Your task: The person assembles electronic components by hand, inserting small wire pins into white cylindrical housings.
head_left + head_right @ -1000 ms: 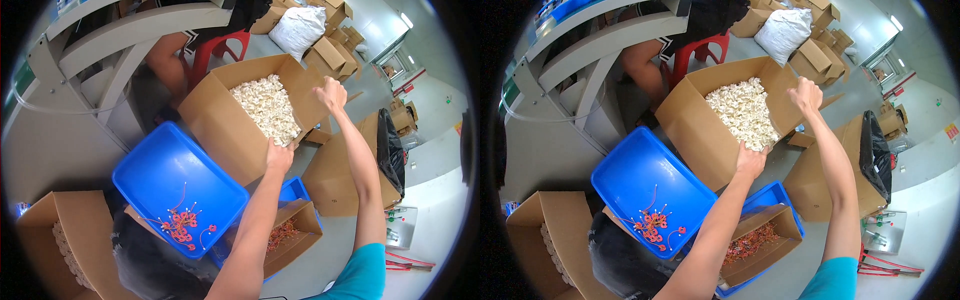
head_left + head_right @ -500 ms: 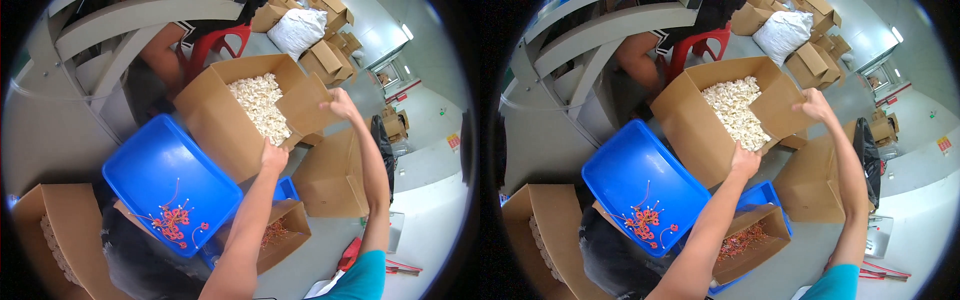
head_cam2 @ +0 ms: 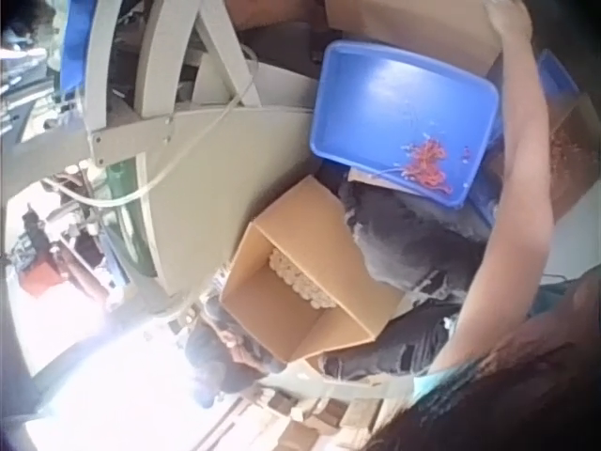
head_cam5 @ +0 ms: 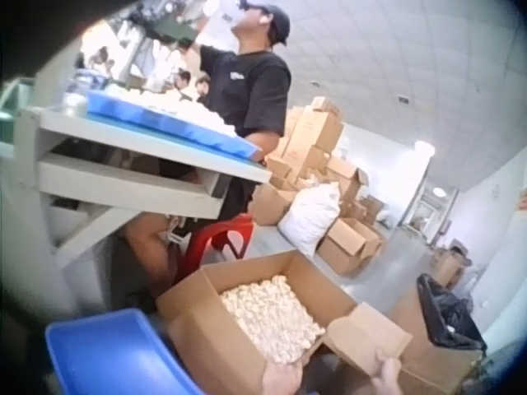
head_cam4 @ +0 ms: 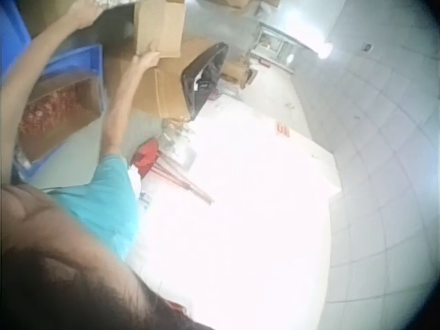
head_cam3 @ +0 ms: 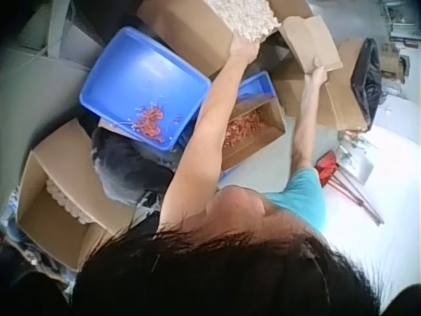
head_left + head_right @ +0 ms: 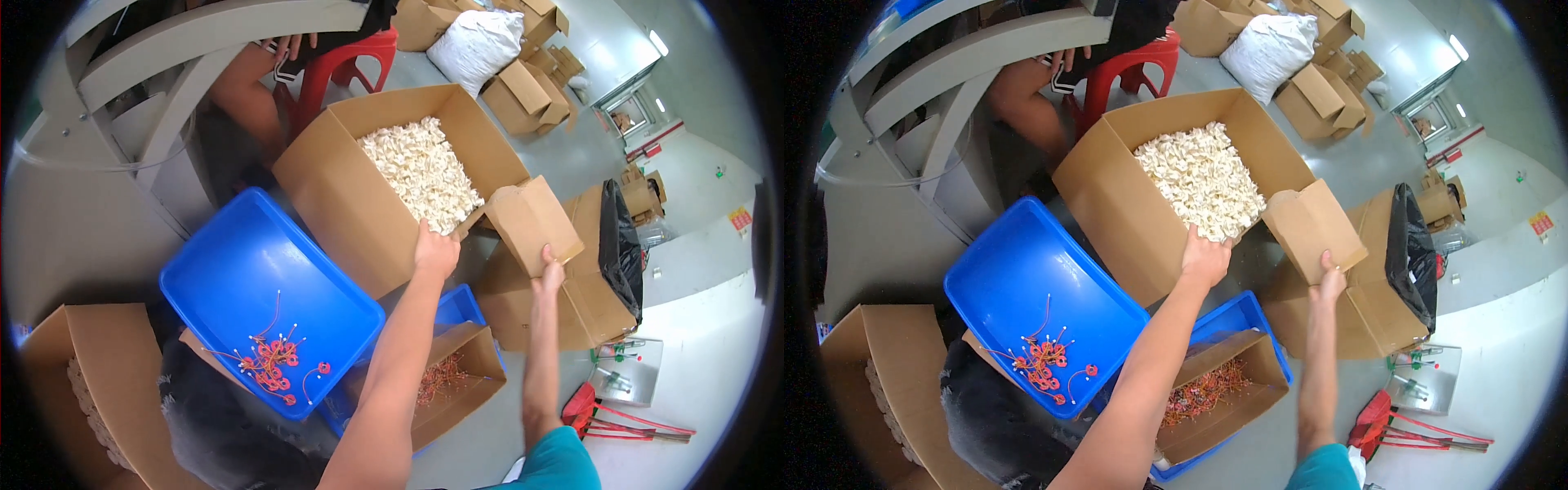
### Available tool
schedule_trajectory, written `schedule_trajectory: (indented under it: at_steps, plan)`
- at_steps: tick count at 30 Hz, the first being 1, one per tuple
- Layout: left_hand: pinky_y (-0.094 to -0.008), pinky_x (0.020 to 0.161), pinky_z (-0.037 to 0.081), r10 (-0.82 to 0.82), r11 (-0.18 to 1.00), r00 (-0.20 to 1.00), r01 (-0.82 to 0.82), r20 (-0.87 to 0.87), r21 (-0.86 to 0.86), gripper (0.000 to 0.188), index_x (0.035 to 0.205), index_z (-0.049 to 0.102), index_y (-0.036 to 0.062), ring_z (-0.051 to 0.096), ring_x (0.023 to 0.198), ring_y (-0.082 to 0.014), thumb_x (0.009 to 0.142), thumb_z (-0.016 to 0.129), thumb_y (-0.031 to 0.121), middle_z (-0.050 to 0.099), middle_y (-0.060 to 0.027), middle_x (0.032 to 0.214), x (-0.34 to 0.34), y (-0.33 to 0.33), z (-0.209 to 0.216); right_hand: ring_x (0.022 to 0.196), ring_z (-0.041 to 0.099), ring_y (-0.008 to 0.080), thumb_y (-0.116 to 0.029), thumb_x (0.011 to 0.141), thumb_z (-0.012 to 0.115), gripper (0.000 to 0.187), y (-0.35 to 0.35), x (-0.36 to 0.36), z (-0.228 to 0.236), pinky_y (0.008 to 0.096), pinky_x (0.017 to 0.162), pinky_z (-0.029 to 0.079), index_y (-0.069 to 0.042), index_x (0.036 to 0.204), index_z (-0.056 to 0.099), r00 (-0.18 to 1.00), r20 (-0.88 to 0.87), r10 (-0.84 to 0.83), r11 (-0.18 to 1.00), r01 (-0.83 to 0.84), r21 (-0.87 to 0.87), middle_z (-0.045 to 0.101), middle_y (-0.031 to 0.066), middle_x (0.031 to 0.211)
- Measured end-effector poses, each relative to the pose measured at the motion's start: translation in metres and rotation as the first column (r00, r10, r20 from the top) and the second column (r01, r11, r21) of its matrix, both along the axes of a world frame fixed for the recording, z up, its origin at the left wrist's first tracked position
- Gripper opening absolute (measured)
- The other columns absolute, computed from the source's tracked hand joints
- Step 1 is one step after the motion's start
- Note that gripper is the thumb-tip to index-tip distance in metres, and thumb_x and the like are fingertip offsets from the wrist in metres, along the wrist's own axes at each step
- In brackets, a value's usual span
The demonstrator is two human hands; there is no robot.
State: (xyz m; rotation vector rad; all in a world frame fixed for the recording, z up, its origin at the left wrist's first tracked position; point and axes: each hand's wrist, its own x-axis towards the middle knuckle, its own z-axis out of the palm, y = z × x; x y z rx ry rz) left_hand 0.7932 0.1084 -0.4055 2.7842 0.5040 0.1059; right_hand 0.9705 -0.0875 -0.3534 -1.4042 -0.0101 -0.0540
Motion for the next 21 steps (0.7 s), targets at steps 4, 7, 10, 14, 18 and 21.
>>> schedule_trajectory:
  at_steps: [4,7,10,14,18,21]
  plan:
    - [-0.0553,0.114,0.017,-0.027,0.998,0.998,0.025,-0.056,-0.052,0.040,0.133,0.057,0.0152,0.070,0.098,-0.0209,0.096,0.043,0.018,0.074,-0.0019,0.104,-0.003,0.006,0.014,0.109,0.059,0.0244,-0.005,0.086,0.073,0.046,0.000,-0.035,-0.033,0.0416,0.097,0.049,0.005,0.126,0.055,0.983,0.113,-0.146,0.987,0.136,0.085,0.063,0.0143,0.121]
    - [-0.0574,0.112,0.022,-0.047,0.998,0.998,0.045,-0.050,-0.040,0.043,0.134,0.056,0.0193,0.070,0.095,-0.0243,0.092,0.047,0.019,0.074,-0.0068,0.099,0.002,0.004,0.011,0.122,0.051,0.0309,-0.007,0.081,0.078,0.062,-0.011,-0.035,-0.035,0.0458,0.104,0.040,0.001,0.136,0.049,0.970,0.204,-0.136,0.989,0.146,-0.035,0.055,0.0195,0.129]
    - [-0.0572,0.112,0.021,-0.032,0.999,0.998,0.031,-0.057,-0.020,0.043,0.135,0.056,0.0211,0.070,0.098,-0.0240,0.093,0.046,0.019,0.073,-0.0069,0.104,-0.003,0.009,0.001,0.132,0.039,0.0426,0.000,0.074,0.073,0.059,0.013,-0.071,0.001,0.0518,0.106,0.033,0.003,0.129,0.054,0.585,0.810,-0.049,0.251,0.792,-0.557,0.039,0.0252,0.143]
    - [-0.0566,0.113,0.019,-0.032,0.999,0.997,0.030,-0.065,-0.036,0.037,0.129,0.059,0.0199,0.068,0.101,-0.0218,0.096,0.043,0.020,0.072,-0.0046,0.106,-0.008,0.003,0.005,0.136,0.037,0.0380,-0.011,0.078,0.063,0.048,0.063,-0.076,0.043,0.0539,0.112,0.025,-0.001,0.125,0.057,0.294,0.574,0.765,0.045,0.864,-0.502,0.040,0.0204,0.145]
    - [-0.0564,0.113,0.019,-0.024,0.999,0.999,0.023,-0.029,-0.028,0.033,0.121,0.064,0.0174,0.068,0.102,-0.0200,0.098,0.040,0.021,0.073,-0.0016,0.104,0.002,-0.001,0.003,0.118,0.059,0.0300,-0.024,0.079,0.067,0.040,0.118,-0.023,0.037,0.0487,0.108,0.038,-0.006,0.114,0.065,0.492,-0.102,0.865,-0.444,0.654,-0.612,0.065,0.0163,0.117]
    - [-0.0563,0.109,0.023,-0.042,0.999,0.998,0.042,-0.047,0.000,0.040,0.132,0.058,0.0214,0.070,0.094,-0.0225,0.094,0.045,0.019,0.073,-0.0055,0.102,-0.002,0.008,0.003,0.106,0.068,0.0280,-0.027,0.075,0.072,0.043,0.164,-0.014,0.039,0.0398,0.091,0.054,-0.007,0.113,0.068,0.676,-0.346,0.651,-0.708,0.377,-0.597,0.069,0.0136,0.112]
